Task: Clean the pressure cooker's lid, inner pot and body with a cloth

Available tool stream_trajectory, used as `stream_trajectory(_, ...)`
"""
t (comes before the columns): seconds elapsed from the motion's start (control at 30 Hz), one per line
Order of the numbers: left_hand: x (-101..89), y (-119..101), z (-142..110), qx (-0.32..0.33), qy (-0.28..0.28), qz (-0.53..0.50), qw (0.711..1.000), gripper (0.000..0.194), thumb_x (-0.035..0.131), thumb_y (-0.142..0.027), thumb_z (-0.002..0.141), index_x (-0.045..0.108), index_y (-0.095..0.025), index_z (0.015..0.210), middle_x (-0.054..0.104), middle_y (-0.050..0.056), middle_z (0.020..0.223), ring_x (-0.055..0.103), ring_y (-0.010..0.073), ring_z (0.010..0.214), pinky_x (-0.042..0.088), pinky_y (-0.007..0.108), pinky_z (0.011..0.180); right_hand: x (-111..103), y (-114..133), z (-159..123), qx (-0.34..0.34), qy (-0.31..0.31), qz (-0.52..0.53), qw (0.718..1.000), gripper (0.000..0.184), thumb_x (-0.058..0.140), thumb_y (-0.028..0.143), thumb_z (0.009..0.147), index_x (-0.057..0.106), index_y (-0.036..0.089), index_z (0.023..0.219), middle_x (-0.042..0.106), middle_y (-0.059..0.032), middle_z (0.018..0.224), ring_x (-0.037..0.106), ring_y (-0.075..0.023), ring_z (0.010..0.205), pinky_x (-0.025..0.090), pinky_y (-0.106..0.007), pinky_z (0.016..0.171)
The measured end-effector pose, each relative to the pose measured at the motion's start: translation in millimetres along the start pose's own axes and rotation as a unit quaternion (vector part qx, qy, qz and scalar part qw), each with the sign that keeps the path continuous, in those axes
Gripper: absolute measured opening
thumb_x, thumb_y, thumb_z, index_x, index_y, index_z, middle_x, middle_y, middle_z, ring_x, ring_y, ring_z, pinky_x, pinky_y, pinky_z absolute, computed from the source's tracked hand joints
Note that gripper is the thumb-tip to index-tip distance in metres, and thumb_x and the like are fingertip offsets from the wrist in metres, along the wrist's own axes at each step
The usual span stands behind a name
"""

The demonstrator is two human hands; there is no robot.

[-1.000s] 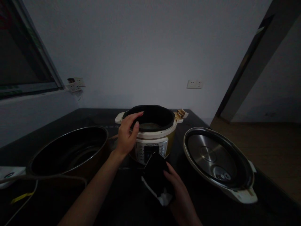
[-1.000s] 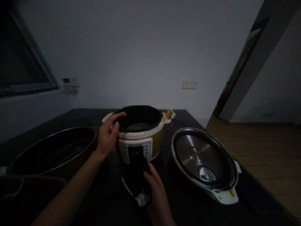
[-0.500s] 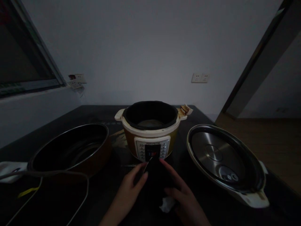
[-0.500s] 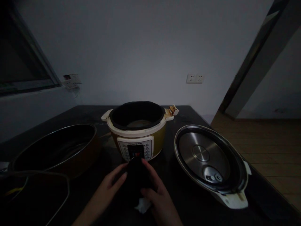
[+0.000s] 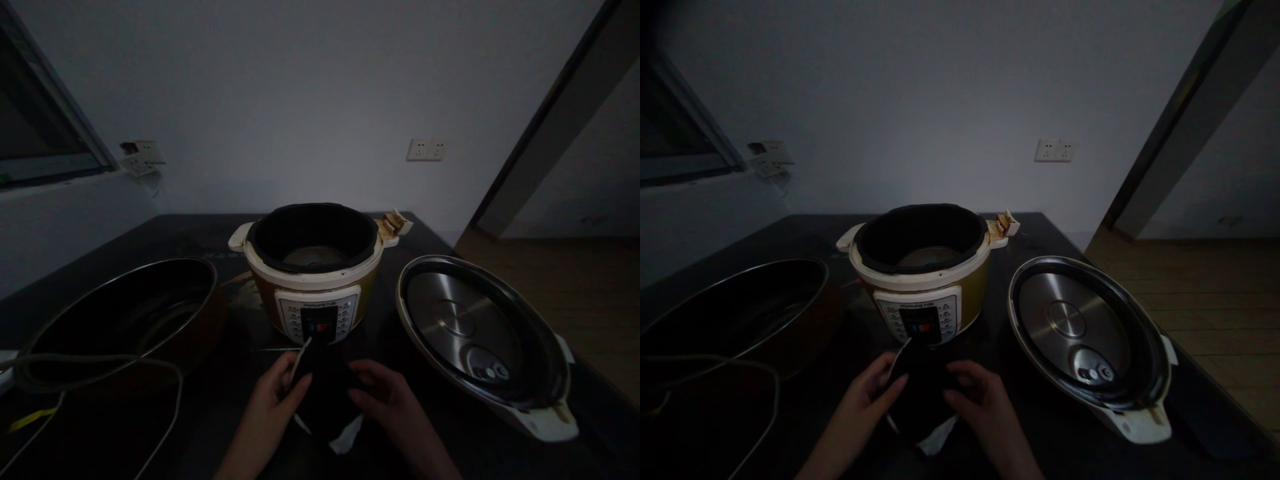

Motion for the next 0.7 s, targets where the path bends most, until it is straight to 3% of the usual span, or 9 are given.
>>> stream_trajectory(0.13, 1.5, 22.3, 2.1, -0.050, 0.019, -0.020, 0.998, 0.048, 0.070, -0.052, 0.073, 0.050, -0.022, 0.104, 0.064, -0.004, 0.064, 0.059, 0.0135, 0.058, 0.043, 0.022, 0.055, -2.6, 1.0, -6.6, 0.037, 0.071, -0.036, 0.996, 0.038, 0.074, 0.032, 0.069, 0.069, 0.023, 0.106, 0.070, -0.0043, 0.091, 0.064, -0.0220, 0.083, 0.049, -0.033, 0.070)
stream_trajectory(0.2, -0.9, 30.9, 1.8, -0.048, 0.010, 0.005, 0.999, 0.050, 0.069, -0.048, 0.074, 0.046, -0.022, 0.110, 0.065, -0.003, 0.065, 0.062, 0.0150, 0.060, 0.044, 0.023, 0.056, -6.4, 3.7, -5.9, 0.031, 0.080, -0.061, 0.994, 0.039, 0.070, 0.028, 0.070, 0.067, 0.024, 0.109, 0.069, -0.0044, 0.096, 0.064, -0.0225, 0.088, 0.050, -0.035, 0.074)
stream_trajectory(0.3, -1.8, 36.6, -1.3, -0.026, 0.005, 0.065, 0.998, 0.060, 0.063, -0.039, 0.079, 0.036, -0.022, 0.130, 0.070, 0.003, 0.083, 0.068, 0.0205, 0.077, 0.050, 0.029, 0.067, -7.2, 11.9, 2.8, -0.043, 0.075, -0.103, 0.991, 0.038, 0.062, 0.019, 0.072, 0.064, 0.023, 0.110, 0.068, -0.0052, 0.105, 0.062, -0.0230, 0.103, 0.047, -0.039, 0.090)
stream_trajectory(0.4, -4.0, 37.1, -7.9, -0.020, 0.012, 0.241, 0.970, 0.067, 0.054, -0.031, 0.084, 0.026, -0.024, 0.144, 0.070, 0.001, 0.079, 0.069, 0.0213, 0.073, 0.052, 0.032, 0.067, -7.1, 15.0, 10.4, -0.124, 0.030, -0.196, 0.972, 0.037, 0.051, 0.010, 0.073, 0.063, 0.022, 0.106, 0.066, -0.0064, 0.108, 0.062, -0.0215, 0.105, 0.047, -0.039, 0.094)
stream_trajectory(0.47, -11.9, 32.5, -12.7, -0.024, -0.007, 0.399, 0.917, 0.058, 0.049, -0.029, 0.088, 0.033, -0.026, 0.143, 0.070, 0.001, 0.075, 0.070, 0.0224, 0.070, 0.053, 0.035, 0.066, -6.8, 17.7, 8.6, -0.170, -0.022, -0.286, 0.943, 0.037, 0.046, 0.008, 0.077, 0.064, 0.023, 0.106, 0.066, -0.0070, 0.109, 0.062, -0.0212, 0.103, 0.050, -0.038, 0.092)
stream_trajectory(0.57, -15.1, 9.9, -18.1, 0.048, -0.052, 0.520, 0.851, 0.039, 0.044, -0.027, 0.092, 0.053, -0.029, 0.130, 0.072, 0.005, 0.102, 0.070, 0.0228, 0.092, 0.055, 0.038, 0.080, 1.7, 26.5, -6.6, -0.242, -0.094, -0.424, 0.868, 0.033, 0.045, 0.013, 0.086, 0.064, 0.025, 0.109, 0.065, -0.0078, 0.114, 0.063, -0.0222, 0.104, 0.053, -0.038, 0.089)
stream_trajectory(0.63, -2.1, -2.4, -21.7, 0.142, -0.050, 0.545, 0.825, 0.034, 0.046, -0.024, 0.091, 0.059, -0.030, 0.122, 0.068, 0.005, 0.118, 0.065, 0.0207, 0.107, 0.053, 0.035, 0.090, 16.5, 27.7, -18.4, -0.288, -0.098, -0.503, 0.809, 0.032, 0.048, 0.015, 0.087, 0.064, 0.025, 0.113, 0.066, -0.0076, 0.116, 0.064, -0.0226, 0.103, 0.055, -0.037, 0.086)
stream_trajectory(0.7, 18.2, -1.3, -25.8, 0.228, -0.013, 0.570, 0.789, 0.038, 0.051, -0.022, 0.089, 0.057, -0.028, 0.126, 0.063, 0.004, 0.128, 0.060, 0.0204, 0.117, 0.051, 0.035, 0.096, 33.1, 21.5, -27.3, -0.332, -0.072, -0.574, 0.745, 0.036, 0.052, 0.013, 0.083, 0.063, 0.023, 0.116, 0.066, -0.0075, 0.120, 0.065, -0.0235, 0.103, 0.056, -0.038, 0.084)
Point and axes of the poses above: each hand's wrist, its own z-axis towards the middle knuckle, its own x-axis out of the palm, y = z × x, the point moved 10 cm from there along z, towards the middle knuckle
